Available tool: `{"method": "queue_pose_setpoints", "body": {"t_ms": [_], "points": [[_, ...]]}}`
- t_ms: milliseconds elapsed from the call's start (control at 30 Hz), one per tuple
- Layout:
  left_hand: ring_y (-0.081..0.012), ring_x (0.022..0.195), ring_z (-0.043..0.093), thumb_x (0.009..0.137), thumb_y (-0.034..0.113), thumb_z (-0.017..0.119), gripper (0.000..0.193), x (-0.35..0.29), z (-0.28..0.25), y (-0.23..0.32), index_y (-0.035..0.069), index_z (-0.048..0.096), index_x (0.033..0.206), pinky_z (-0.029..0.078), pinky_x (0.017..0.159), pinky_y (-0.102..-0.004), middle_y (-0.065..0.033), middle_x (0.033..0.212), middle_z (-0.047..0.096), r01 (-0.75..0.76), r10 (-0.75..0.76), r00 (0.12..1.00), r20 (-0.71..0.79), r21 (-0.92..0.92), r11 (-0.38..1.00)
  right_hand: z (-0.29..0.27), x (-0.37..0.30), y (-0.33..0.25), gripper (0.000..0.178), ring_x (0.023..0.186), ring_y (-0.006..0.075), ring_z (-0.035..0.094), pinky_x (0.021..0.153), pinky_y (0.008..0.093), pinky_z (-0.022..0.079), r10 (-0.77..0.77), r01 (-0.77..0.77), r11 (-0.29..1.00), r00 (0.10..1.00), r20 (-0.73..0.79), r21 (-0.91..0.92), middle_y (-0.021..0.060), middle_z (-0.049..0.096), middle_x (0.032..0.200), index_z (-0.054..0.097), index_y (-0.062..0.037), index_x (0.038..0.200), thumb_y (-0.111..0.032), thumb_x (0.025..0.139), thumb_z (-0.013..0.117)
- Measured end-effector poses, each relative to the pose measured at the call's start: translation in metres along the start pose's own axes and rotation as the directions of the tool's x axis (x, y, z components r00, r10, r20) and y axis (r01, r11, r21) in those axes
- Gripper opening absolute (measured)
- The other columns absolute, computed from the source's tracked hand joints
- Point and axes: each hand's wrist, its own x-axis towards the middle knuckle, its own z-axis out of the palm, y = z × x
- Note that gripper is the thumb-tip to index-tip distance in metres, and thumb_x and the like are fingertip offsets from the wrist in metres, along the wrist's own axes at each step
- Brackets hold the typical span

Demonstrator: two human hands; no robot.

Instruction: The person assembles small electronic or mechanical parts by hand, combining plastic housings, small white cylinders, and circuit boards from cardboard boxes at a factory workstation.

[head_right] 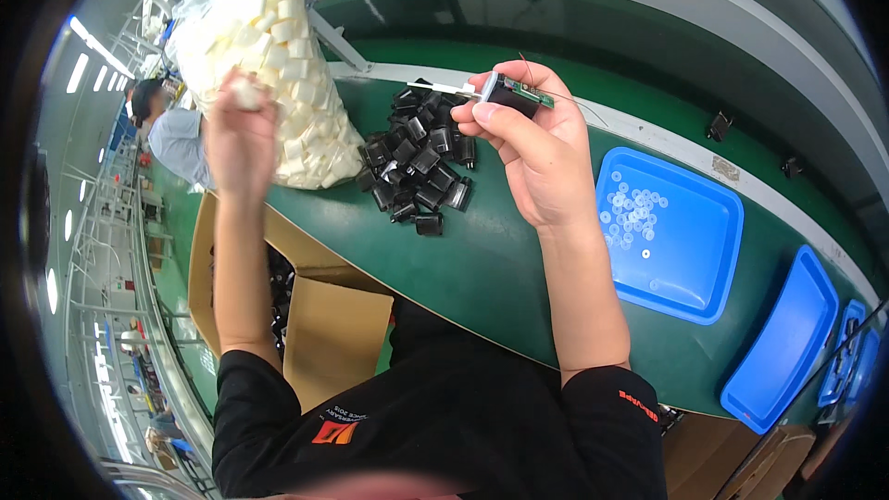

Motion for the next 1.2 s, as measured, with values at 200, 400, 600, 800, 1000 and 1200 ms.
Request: {"method": "queue_pose_setpoints", "body": {"t_ms": [200, 400, 600, 800, 1000, 1200], "points": [[-0.016, 0.073, 0.053, 0.098, 0.019, 0.054, 0.019, -0.07, 0.01, -0.077, 0.007, 0.054, 0.113, 0.043, 0.063, -0.0277, -0.0044, 0.091, 0.056, 0.491, -0.488, 0.87, 0.074, -0.233, 0.84, 0.015, -0.001, 0.035, 0.034, 0.092, 0.0249, 0.07, 0.078, 0.0308, 0.058, 0.096, -0.086, 0.979, 0.994, 0.045, -0.184, 0.0143, 0.059, 0.111, 0.053, 0.0013, 0.113, 0.006, 0.083, 0.067], [-0.0143, 0.093, 0.052, 0.096, 0.014, 0.05, 0.019, -0.088, 0.008, -0.103, 0.009, 0.053, 0.113, 0.042, 0.078, -0.0314, -0.0028, 0.102, 0.054, 0.551, -0.524, 0.833, 0.175, -0.197, 0.811, 0.019, -0.007, 0.06, 0.033, 0.089, 0.0249, 0.071, 0.08, 0.0312, 0.059, 0.354, -0.343, 0.93, 0.933, 0.071, -0.129, 0.0134, 0.066, 0.1, 0.052, -0.0015, 0.119, 0.002, 0.087, 0.063], [-0.0134, 0.094, 0.052, 0.092, 0.009, 0.05, 0.018, -0.089, 0.002, -0.111, 0.009, 0.052, 0.109, 0.041, 0.082, -0.0295, -0.004, 0.1, 0.055, 0.532, -0.487, 0.841, 0.237, -0.196, 0.824, 0.001, 0.001, 0.084, 0.03, 0.081, 0.025, 0.07, 0.074, 0.0338, 0.058, 0.471, -0.482, 0.864, 0.876, 0.105, 0.145, 0.0163, 0.067, 0.098, 0.052, -0.0019, 0.12, -0.001, 0.09, 0.056], [-0.0134, 0.094, 0.052, 0.086, 0.004, 0.049, 0.023, -0.09, -0.005, -0.116, 0.008, 0.052, 0.108, 0.042, 0.081, -0.0294, -0.004, 0.101, 0.054, 0.528, -0.476, 0.841, 0.258, -0.202, 0.824, -0.005, 0.005, 0.095, 0.03, 0.082, 0.0273, 0.068, 0.076, 0.0355, 0.056, 0.504, -0.507, 0.833, 0.86, 0.077, 0.221, 0.0172, 0.066, 0.102, 0.055, -0.0037, 0.115, 0.001, 0.086, 0.053], [-0.014, 0.098, 0.053, 0.084, 0.002, 0.047, 0.026, -0.092, -0.008, -0.123, 0.007, 0.051, 0.109, 0.043, 0.083, -0.0293, -0.0043, 0.105, 0.054, 0.533, -0.453, 0.835, 0.313, -0.249, 0.809, -0.013, 0.007, 0.099, 0.031, 0.083, 0.0305, 0.064, 0.077, 0.0373, 0.053, 0.515, -0.527, 0.769, 0.846, 0.138, 0.361, 0.0182, 0.064, 0.105, 0.057, -0.006, 0.109, 0.004, 0.08, 0.05], [-0.0153, 0.097, 0.054, 0.089, 0.004, 0.048, 0.024, -0.09, -0.005, -0.118, 0.008, 0.051, 0.112, 0.042, 0.083, -0.0293, -0.0048, 0.108, 0.054, 0.572, -0.513, 0.815, 0.268, -0.236, 0.785, -0.01, 0.004, 0.098, 0.028, 0.083, 0.0285, 0.064, 0.075, 0.0356, 0.053, 0.501, -0.517, 0.787, 0.854, 0.14, 0.336, 0.0177, 0.063, 0.105, 0.056, -0.0052, 0.111, 0.003, 0.084, 0.054]]}}
